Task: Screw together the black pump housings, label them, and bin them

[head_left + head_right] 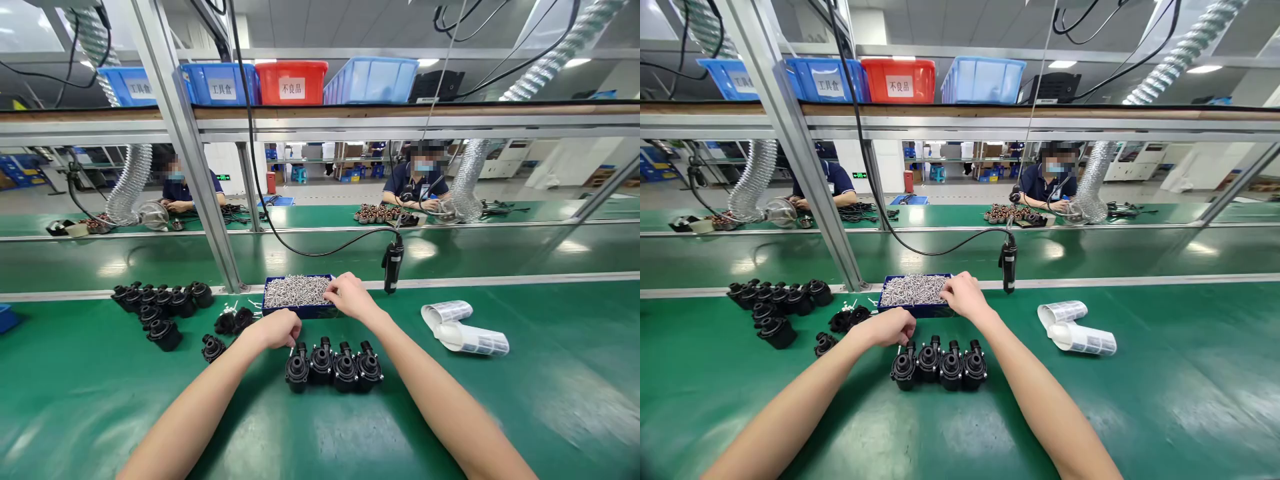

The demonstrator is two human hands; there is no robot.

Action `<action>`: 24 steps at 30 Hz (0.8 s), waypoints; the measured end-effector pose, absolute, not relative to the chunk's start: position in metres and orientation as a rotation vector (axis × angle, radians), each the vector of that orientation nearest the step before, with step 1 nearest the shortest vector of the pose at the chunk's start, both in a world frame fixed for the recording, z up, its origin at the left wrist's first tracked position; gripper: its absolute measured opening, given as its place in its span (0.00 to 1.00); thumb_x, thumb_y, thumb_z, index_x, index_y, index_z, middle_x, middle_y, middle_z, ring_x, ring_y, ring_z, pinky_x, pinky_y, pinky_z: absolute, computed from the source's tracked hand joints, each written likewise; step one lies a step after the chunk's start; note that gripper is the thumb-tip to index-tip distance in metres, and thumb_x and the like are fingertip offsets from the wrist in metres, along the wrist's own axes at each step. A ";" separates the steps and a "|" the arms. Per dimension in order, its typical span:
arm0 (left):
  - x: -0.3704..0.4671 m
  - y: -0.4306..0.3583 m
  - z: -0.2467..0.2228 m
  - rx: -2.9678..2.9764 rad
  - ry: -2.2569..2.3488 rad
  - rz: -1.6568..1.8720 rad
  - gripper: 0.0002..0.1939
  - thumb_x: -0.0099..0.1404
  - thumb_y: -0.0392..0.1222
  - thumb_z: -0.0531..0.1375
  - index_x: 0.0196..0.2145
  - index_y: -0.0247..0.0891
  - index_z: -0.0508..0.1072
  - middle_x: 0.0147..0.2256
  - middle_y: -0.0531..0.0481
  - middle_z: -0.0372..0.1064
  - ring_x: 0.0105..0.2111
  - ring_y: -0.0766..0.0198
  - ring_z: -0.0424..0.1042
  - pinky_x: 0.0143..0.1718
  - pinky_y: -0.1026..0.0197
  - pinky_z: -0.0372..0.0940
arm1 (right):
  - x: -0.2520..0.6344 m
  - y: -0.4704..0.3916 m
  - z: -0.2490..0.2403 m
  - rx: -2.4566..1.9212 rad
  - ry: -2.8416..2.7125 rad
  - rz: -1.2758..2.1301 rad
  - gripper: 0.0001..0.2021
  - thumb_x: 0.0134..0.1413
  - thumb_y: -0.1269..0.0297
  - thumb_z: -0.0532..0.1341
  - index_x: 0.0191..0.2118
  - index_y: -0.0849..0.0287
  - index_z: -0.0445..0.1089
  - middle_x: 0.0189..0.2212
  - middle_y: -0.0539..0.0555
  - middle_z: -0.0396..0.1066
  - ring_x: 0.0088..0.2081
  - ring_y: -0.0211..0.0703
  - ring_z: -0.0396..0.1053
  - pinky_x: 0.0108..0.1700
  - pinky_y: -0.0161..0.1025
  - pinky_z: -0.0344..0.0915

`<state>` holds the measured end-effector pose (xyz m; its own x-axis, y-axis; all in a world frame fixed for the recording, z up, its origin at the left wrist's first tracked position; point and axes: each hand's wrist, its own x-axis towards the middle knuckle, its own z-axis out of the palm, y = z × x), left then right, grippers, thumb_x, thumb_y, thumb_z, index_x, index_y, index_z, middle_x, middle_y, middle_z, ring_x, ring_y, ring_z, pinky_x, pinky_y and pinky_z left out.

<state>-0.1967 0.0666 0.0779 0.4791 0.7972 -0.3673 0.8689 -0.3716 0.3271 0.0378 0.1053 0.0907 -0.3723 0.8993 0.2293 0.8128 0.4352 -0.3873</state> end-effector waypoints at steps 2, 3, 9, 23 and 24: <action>-0.197 0.067 0.077 2.249 1.390 -0.214 0.08 0.56 0.26 0.69 0.28 0.38 0.77 0.29 0.52 0.76 0.35 0.59 0.75 0.35 0.63 0.61 | 0.034 0.105 0.092 -1.476 -2.298 0.265 0.08 0.65 0.68 0.66 0.34 0.58 0.80 0.35 0.59 0.79 0.52 0.58 0.68 0.54 0.50 0.63; -0.197 0.067 0.076 2.252 1.395 -0.219 0.09 0.56 0.26 0.68 0.28 0.38 0.77 0.29 0.52 0.76 0.35 0.59 0.75 0.34 0.63 0.61 | 0.033 0.104 0.092 -1.481 -2.306 0.252 0.07 0.66 0.68 0.66 0.34 0.59 0.80 0.35 0.60 0.78 0.51 0.57 0.68 0.55 0.50 0.63; -0.197 0.068 0.072 2.328 1.463 -0.229 0.11 0.55 0.26 0.65 0.34 0.38 0.76 0.34 0.50 0.76 0.37 0.57 0.74 0.34 0.62 0.57 | 0.033 0.101 0.094 -1.471 -2.360 0.182 0.06 0.66 0.69 0.66 0.37 0.59 0.81 0.38 0.60 0.79 0.52 0.55 0.68 0.57 0.49 0.61; -0.198 0.071 0.061 2.335 1.551 -0.246 0.10 0.56 0.26 0.60 0.27 0.38 0.66 0.30 0.51 0.72 0.36 0.56 0.74 0.33 0.60 0.55 | 0.037 0.106 0.089 -1.366 -2.304 0.225 0.07 0.67 0.72 0.64 0.37 0.60 0.80 0.39 0.61 0.79 0.53 0.55 0.67 0.57 0.49 0.62; -0.198 0.072 0.061 2.336 1.556 -0.244 0.09 0.56 0.26 0.60 0.28 0.38 0.67 0.31 0.51 0.73 0.36 0.56 0.74 0.33 0.60 0.55 | 0.038 0.107 0.088 -1.363 -2.282 0.238 0.08 0.68 0.72 0.64 0.37 0.60 0.80 0.39 0.60 0.79 0.53 0.54 0.67 0.56 0.48 0.62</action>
<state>-0.1985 0.0717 0.0608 0.3911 0.8644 -0.3160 0.9196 -0.3535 0.1712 0.0378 0.1068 0.0883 -0.3969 0.8662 0.3036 0.7850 0.4918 -0.3767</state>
